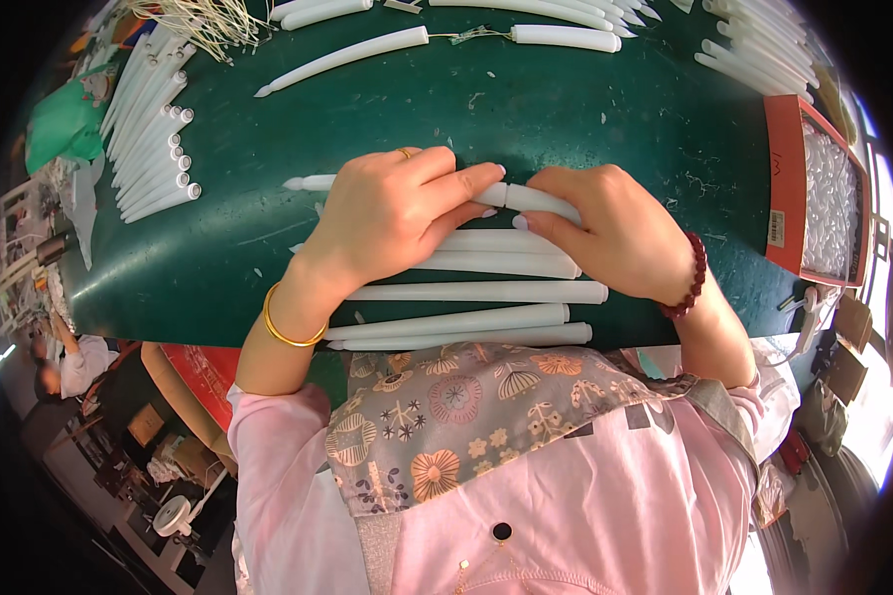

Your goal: Assembling the internal and external components of utility lighters at a factory workstation.

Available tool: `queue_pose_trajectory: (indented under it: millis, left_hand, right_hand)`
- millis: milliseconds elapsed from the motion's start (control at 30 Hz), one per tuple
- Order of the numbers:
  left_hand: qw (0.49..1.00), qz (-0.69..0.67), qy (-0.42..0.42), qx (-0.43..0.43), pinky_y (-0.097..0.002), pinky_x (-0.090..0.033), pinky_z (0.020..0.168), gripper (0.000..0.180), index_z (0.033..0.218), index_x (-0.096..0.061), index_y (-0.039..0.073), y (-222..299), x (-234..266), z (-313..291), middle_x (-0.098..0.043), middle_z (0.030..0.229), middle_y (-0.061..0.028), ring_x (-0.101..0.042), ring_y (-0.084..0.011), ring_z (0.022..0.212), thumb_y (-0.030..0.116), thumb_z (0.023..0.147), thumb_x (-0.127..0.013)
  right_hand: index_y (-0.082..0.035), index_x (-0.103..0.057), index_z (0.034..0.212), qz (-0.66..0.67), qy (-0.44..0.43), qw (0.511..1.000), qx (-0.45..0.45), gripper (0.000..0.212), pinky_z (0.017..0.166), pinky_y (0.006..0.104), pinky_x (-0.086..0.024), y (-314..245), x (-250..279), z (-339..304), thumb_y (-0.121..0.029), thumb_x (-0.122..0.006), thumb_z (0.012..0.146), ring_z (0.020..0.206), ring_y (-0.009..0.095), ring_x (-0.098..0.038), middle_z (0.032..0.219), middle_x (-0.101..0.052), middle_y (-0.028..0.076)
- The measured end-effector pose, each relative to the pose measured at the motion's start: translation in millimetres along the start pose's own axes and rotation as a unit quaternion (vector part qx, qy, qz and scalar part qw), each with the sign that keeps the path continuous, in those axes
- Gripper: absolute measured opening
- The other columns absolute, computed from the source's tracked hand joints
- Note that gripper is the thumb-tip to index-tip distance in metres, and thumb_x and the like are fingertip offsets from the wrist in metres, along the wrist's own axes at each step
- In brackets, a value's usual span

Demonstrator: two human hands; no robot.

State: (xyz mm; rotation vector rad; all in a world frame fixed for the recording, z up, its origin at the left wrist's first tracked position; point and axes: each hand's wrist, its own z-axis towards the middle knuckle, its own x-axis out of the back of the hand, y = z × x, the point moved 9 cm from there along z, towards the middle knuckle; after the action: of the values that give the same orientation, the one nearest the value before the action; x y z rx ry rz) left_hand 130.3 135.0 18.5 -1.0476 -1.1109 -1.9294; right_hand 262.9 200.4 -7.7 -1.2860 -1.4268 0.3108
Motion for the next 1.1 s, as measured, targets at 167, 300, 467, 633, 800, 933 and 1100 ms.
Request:
queue_pose_trajectory:
  millis: [167,300,467,633,800,933,1100]
  left_hand:
    - [0.997,-0.056,0.004,-0.059,-0.0336,-0.043,0.053,0.046,0.119,-0.078,0.011,6,9,-1,-0.052,0.072,-0.0023,-0.054,-0.0194,0.060,0.013,0.074,-0.086]
    - [0.998,-0.026,0.015,-0.058,-0.0328,-0.042,0.052,0.045,0.117,-0.078,0.010,7,12,-8,-0.051,0.072,-0.0016,-0.053,-0.0186,0.058,0.015,0.073,-0.086]
    - [0.997,-0.022,0.046,-0.061,-0.0320,-0.037,0.047,0.043,0.113,-0.079,0.011,11,12,-13,-0.049,0.071,-0.0009,-0.050,-0.0179,0.054,0.018,0.072,-0.088]
    - [0.998,0.021,0.034,-0.053,-0.0316,-0.042,0.047,0.029,0.106,-0.077,0.014,12,3,-12,-0.052,0.073,0.0008,-0.055,-0.0170,0.054,0.024,0.081,-0.084]
    - [0.998,-0.004,0.040,-0.037,-0.0319,-0.043,0.046,0.028,0.106,-0.077,0.014,11,3,-1,-0.052,0.073,0.0002,-0.055,-0.0175,0.054,0.021,0.080,-0.084]
    - [0.997,0.022,0.049,-0.057,-0.0318,-0.043,0.047,0.031,0.109,-0.077,0.013,10,-1,3,-0.052,0.074,0.0002,-0.055,-0.0181,0.055,0.018,0.078,-0.083]
    - [0.993,0.050,0.055,-0.090,-0.0326,-0.045,0.052,0.036,0.114,-0.076,0.009,10,8,9,-0.053,0.078,-0.0013,-0.056,-0.0195,0.061,0.019,0.080,-0.082]
  right_hand:
    - [0.003,-0.071,0.104,0.153,-0.073,0.985,-0.028,0.024,0.062,0.0327,-0.048,9,-10,4,-0.021,-0.070,0.102,0.065,0.012,-0.057,0.072,-0.063,0.006]
    - [0.003,-0.071,0.105,0.205,-0.115,0.970,-0.054,0.024,0.063,0.0321,-0.048,8,-20,5,-0.020,-0.071,0.102,0.067,0.012,-0.057,0.075,-0.064,0.007]
    - [0.000,-0.070,0.111,0.036,0.007,0.996,0.076,0.021,0.064,0.0379,-0.051,-8,-17,-3,-0.015,-0.073,0.097,0.067,0.032,-0.065,0.080,-0.069,0.017]
    - [-0.002,-0.069,0.112,-0.056,0.077,0.986,0.135,0.023,0.062,0.0435,-0.053,-13,-11,-5,-0.013,-0.075,0.093,0.073,0.045,-0.066,0.085,-0.070,0.021]
    - [-0.004,-0.069,0.111,-0.135,0.106,0.971,0.167,0.025,0.058,0.0429,-0.052,-17,-1,-7,-0.015,-0.077,0.091,0.069,0.039,-0.067,0.083,-0.070,0.016]
    - [-0.004,-0.069,0.112,-0.147,0.143,0.963,0.175,0.027,0.057,0.0421,-0.052,-13,2,-5,-0.016,-0.078,0.090,0.067,0.038,-0.067,0.082,-0.069,0.016]
    - [-0.007,-0.070,0.119,-0.203,0.226,0.922,0.241,0.032,0.054,0.0394,-0.050,-30,16,-9,-0.018,-0.079,0.089,0.062,0.033,-0.065,0.080,-0.066,0.010]
